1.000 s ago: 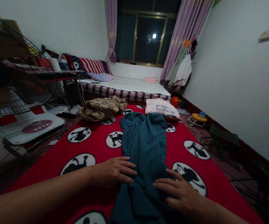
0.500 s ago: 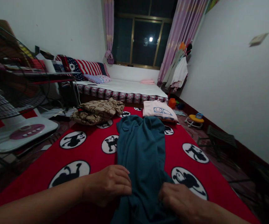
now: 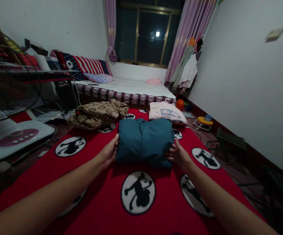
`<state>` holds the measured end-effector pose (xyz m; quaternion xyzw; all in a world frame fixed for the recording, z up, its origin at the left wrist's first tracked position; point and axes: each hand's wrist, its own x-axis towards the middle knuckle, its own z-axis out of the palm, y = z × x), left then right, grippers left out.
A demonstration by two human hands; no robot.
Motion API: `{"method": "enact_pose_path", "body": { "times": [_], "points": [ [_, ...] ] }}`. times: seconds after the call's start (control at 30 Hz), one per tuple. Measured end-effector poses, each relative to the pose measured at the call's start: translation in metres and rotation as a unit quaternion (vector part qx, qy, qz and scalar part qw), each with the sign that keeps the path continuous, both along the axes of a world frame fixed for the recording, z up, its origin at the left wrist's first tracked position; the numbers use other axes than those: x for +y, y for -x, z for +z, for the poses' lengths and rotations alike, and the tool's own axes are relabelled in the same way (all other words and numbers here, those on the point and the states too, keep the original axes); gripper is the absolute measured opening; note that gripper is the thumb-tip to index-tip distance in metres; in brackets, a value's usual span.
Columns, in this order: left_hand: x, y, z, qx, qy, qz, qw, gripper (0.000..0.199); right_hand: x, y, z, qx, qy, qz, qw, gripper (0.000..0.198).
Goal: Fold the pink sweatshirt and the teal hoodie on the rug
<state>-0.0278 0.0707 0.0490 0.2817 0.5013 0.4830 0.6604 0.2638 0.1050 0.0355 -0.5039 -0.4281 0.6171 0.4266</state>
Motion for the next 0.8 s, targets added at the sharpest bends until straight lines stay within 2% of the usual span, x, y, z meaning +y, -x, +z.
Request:
{"method": "enact_pose_path", "body": {
  "times": [0.03,0.1,0.2,0.27,0.33,0.43,0.53,0.6,0.7,0.8],
  "points": [
    [-0.006,0.002,-0.004,0.001,-0.015,-0.021,1.0,0.049,-0.008,-0.001,-0.004,0.003,-0.009,-0.006,1.0,0.056],
    [-0.017,0.004,-0.012,0.017,-0.075,-0.049,0.996,0.053,-0.023,0.001,-0.008,-0.023,-0.07,-0.001,0.997,0.06],
    [-0.028,0.003,-0.024,0.055,-0.127,-0.043,0.989,0.065,-0.042,0.005,-0.01,-0.073,-0.156,0.017,0.985,0.067],
    [-0.03,0.003,-0.031,0.066,-0.134,-0.038,0.988,0.068,-0.048,0.007,-0.012,-0.066,-0.159,0.01,0.985,0.064],
    [-0.028,0.002,-0.037,0.088,-0.139,-0.035,0.986,0.071,-0.048,0.01,-0.013,-0.044,-0.133,-0.018,0.99,0.062],
    [-0.02,-0.001,-0.039,0.175,-0.182,-0.003,0.968,0.071,-0.036,0.019,-0.012,-0.034,-0.137,-0.048,0.989,0.07],
    [-0.011,-0.003,-0.022,0.26,-0.23,0.031,0.937,0.064,-0.026,0.03,0.004,-0.066,-0.176,-0.073,0.979,0.067],
    [-0.013,-0.003,0.0,0.264,-0.239,0.019,0.934,0.065,-0.031,0.033,0.023,-0.075,-0.184,-0.086,0.976,0.059],
    [-0.037,-0.001,0.03,0.216,-0.213,-0.062,0.951,0.068,-0.062,0.027,0.048,-0.078,-0.177,-0.043,0.98,0.051],
    [-0.079,0.009,0.034,0.172,-0.117,-0.201,0.957,0.062,-0.109,0.008,0.042,-0.09,-0.084,0.062,0.99,0.048]
  ]
}}
